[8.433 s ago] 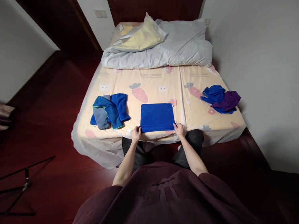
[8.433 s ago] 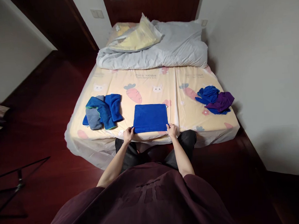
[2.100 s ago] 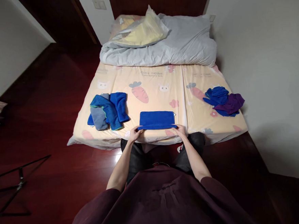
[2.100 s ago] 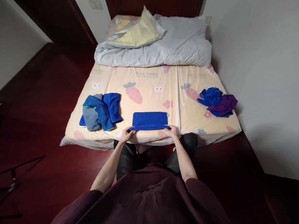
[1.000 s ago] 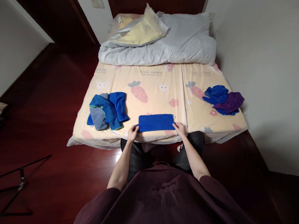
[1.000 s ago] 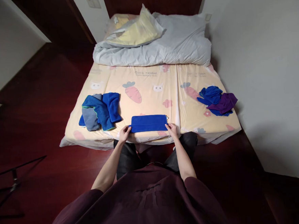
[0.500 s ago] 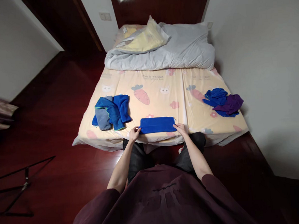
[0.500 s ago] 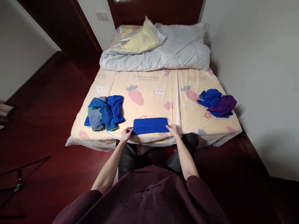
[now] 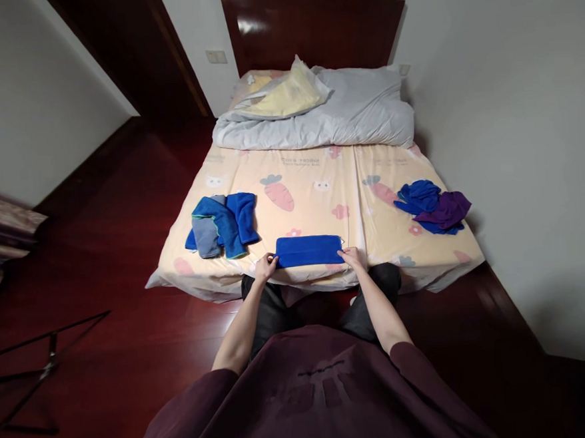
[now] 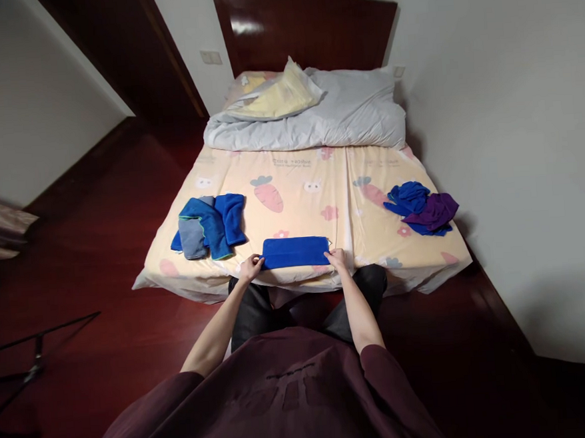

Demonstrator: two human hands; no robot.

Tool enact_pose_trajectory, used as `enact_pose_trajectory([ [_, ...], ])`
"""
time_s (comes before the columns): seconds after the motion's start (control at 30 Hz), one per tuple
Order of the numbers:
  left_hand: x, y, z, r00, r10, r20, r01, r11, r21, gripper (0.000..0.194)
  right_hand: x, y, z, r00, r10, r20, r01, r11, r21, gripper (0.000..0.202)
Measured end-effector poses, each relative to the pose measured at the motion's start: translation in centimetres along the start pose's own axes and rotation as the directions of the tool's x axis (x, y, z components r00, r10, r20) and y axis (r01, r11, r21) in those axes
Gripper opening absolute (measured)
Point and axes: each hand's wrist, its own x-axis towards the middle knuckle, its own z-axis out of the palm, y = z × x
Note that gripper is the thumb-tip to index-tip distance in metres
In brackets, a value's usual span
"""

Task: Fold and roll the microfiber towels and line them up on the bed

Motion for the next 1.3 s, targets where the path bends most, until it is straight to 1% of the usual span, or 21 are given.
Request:
enact_pose_trajectory([
  [0.07,-0.2,0.4,-0.1,0.999,0.046,-0.015,-0.045,0.997,0.069,0.035,-0.3,-0.6,0.0,0.999,0.031,-0.024,-0.032,0.999,-0.041,0.014],
  [0.1,-0.4,0.6,-0.1,0.995,0.087,-0.047,-0.082,0.991,0.105,0.039,-0.5,-0.8,-0.1,0.999,0.020,-0.043,-0.022,0.998,-0.066,0.014],
  [0.13,-0.7,0.7,-0.1,0.986,0.142,-0.088,-0.128,0.982,0.141,0.042,-0.8,-0.9,-0.2,0.998,-0.022,-0.065,0.016,0.996,-0.092,0.017],
  [0.17,-1.0,0.9,-0.1,0.969,0.209,-0.129,-0.186,0.967,0.172,0.045,-1.2,-1.0,-0.3,0.992,-0.096,-0.083,0.086,0.990,-0.116,0.022],
  [0.2,-1.3,0.9,-0.1,0.946,0.284,-0.154,-0.253,0.948,0.195,0.047,-1.6,-1.0,-0.5,0.976,-0.196,-0.090,0.183,0.974,-0.133,0.028],
  [0.23,-1.6,0.9,0.0,0.920,0.360,-0.156,-0.326,0.923,0.206,0.048,-2.0,-0.8,-0.7,0.948,-0.307,-0.080,0.293,0.945,-0.148,0.033],
  [0.3,-2.2,0.8,0.4,0.867,0.489,-0.095,-0.465,0.863,0.198,0.050,-3.0,-0.4,-1.0,0.866,-0.501,-0.004,0.493,0.854,-0.164,0.039],
  [0.33,-2.3,0.7,0.7,0.848,0.528,-0.051,-0.511,0.839,0.188,0.051,-3.4,-0.1,-1.1,0.828,-0.558,0.050,0.557,0.812,-0.172,0.040],
  [0.37,-2.4,0.6,1.0,0.839,0.545,-0.011,-0.534,0.826,0.182,0.054,-3.7,0.1,-1.2,0.804,-0.585,0.103,0.594,0.783,-0.185,0.042],
  [0.4,-2.4,0.5,1.3,0.838,0.545,0.023,-0.540,0.822,0.181,0.057,-4.0,0.4,-1.2,0.795,-0.589,0.148,0.607,0.769,-0.201,0.044],
  [0.47,-2.2,0.2,1.8,0.847,0.527,0.068,-0.530,0.827,0.187,0.066,-4.2,0.7,-1.1,0.801,-0.562,0.206,0.598,0.767,-0.233,0.051],
  [0.57,-1.6,0.0,2.3,0.857,0.505,0.103,-0.516,0.832,0.204,0.073,-3.8,0.7,-0.8,0.816,-0.532,0.224,0.576,0.776,-0.257,0.058],
  [0.73,-0.6,0.5,2.4,0.874,0.473,0.108,-0.485,0.845,0.224,0.066,-2.5,-0.4,-0.3,0.848,-0.485,0.212,0.529,0.798,-0.289,0.066],
  [0.83,0.0,1.1,2.4,0.879,0.467,0.092,-0.475,0.844,0.249,0.059,-2.1,-1.3,0.1,0.874,-0.444,0.198,0.485,0.816,-0.313,0.061],
  [0.93,0.4,1.5,2.0,0.883,0.459,0.101,-0.469,0.841,0.269,0.055,-1.9,-1.9,0.1,0.885,-0.430,0.181,0.466,0.830,-0.306,0.055],
  [1.03,0.2,1.1,1.4,0.861,0.493,0.127,-0.508,0.822,0.257,0.055,-1.9,-1.7,-0.4,0.880,-0.442,0.174,0.474,0.843,-0.255,0.054],
  [1.13,-0.8,0.1,0.8,0.836,0.529,0.147,-0.549,0.794,0.262,0.059,-2.3,-0.8,-1.1,0.858,-0.470,0.207,0.511,0.825,-0.243,0.058],
  [1.23,-2.0,-1.4,0.3,0.831,0.532,0.162,-0.556,0.799,0.228,0.061,-3.1,0.6,-1.6,0.829,-0.504,0.242,0.552,0.806,-0.215,0.061],
  [1.3,-2.4,-2.3,0.0,0.838,0.522,0.158,-0.543,0.824,0.160,0.061,-3.6,1.5,-1.7,0.830,-0.509,0.225,0.547,0.823,-0.156,0.061],
])
